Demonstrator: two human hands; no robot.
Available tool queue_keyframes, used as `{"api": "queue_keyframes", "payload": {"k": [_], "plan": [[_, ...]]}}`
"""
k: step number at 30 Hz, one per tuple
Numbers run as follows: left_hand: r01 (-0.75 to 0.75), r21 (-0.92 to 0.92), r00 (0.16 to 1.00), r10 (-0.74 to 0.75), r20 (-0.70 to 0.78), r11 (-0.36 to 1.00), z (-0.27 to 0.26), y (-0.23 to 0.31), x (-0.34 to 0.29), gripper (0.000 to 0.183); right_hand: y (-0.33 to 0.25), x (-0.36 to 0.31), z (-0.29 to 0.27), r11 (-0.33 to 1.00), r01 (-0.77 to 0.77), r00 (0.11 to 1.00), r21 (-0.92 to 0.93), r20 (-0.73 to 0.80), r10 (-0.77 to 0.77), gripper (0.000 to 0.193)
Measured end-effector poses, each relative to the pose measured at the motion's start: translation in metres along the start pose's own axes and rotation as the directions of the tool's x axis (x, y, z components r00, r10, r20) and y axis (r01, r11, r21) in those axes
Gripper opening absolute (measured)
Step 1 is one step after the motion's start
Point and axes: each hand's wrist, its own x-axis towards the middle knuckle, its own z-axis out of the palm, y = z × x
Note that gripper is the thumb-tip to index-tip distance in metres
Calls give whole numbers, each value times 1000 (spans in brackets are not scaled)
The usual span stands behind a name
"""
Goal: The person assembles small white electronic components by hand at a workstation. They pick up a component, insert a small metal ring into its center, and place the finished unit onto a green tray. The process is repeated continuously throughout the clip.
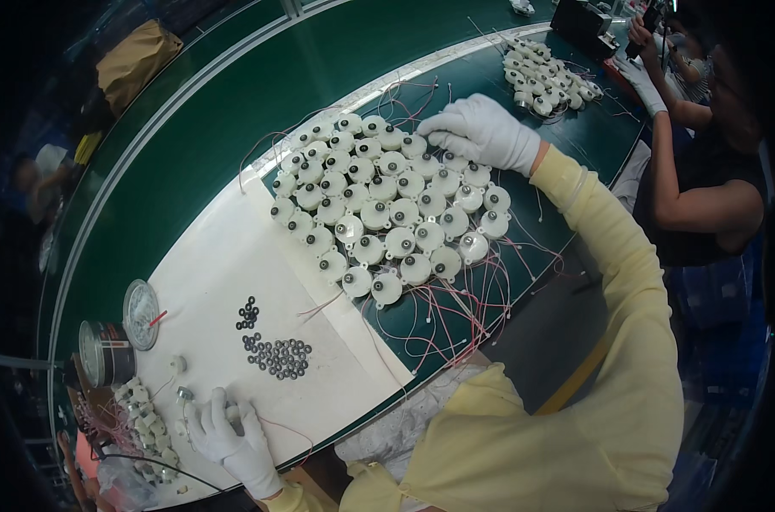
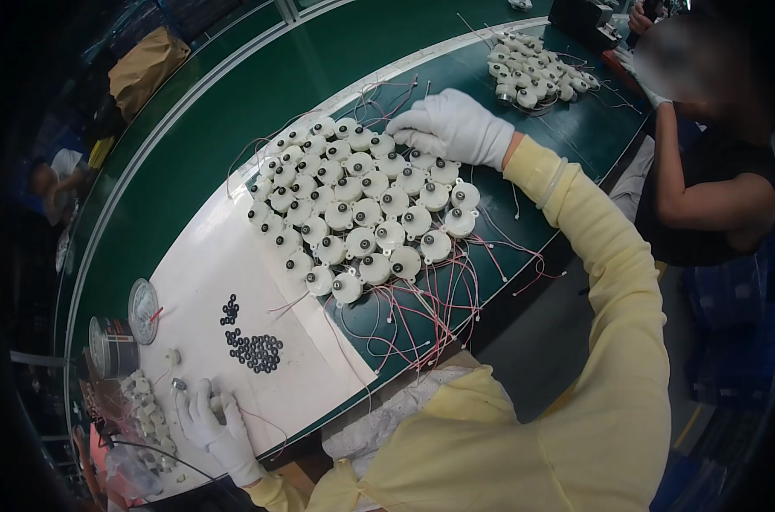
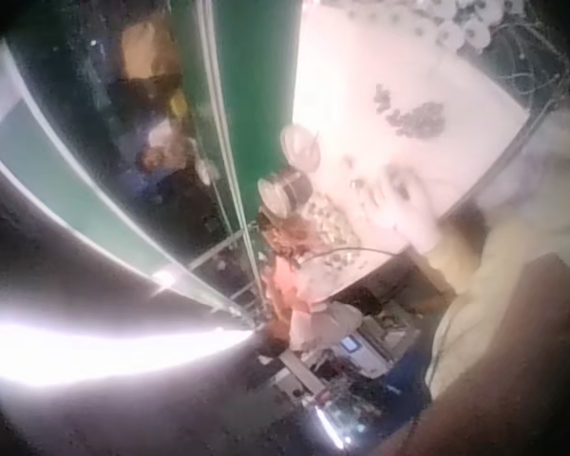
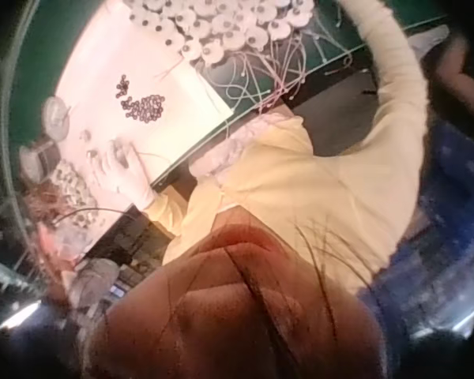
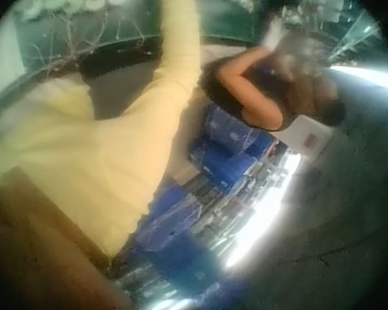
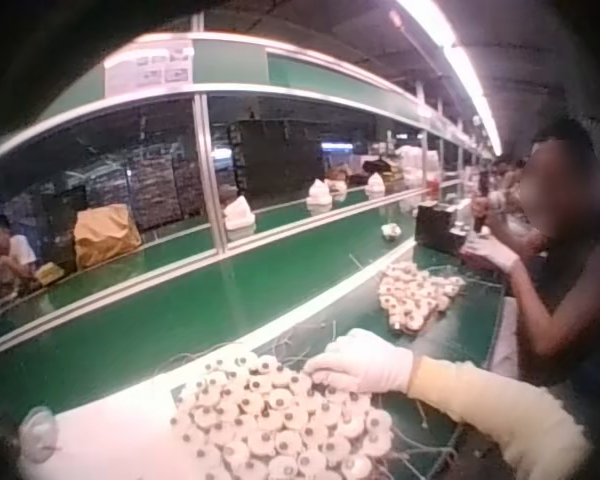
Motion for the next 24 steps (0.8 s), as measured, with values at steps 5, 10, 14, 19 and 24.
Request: {"api": "queue_keyframes", "payload": {"k": [5,10,14,19,24], "plan": [[-41,-61,998,43,35,997,-2,-4,1,34,-26,10,-77,934,-179,883,309,-368,291,21],[21,-109,1000,-20,12,994,2,-7,-7,19,-166,14,-124,989,127,936,73,-339,-96,30],[-53,-99,998,50,-34,994,-8,11,10,17,-246,8,-128,908,416,892,-45,-177,-417,31],[-45,-59,995,39,-90,997,-8,7,1,18,-251,15,-132,829,557,816,-50,-148,-558,32],[-43,-109,985,23,-172,993,-22,-9,-18,20,-251,16,-135,770,637,762,-40,-122,-636,33]]}}
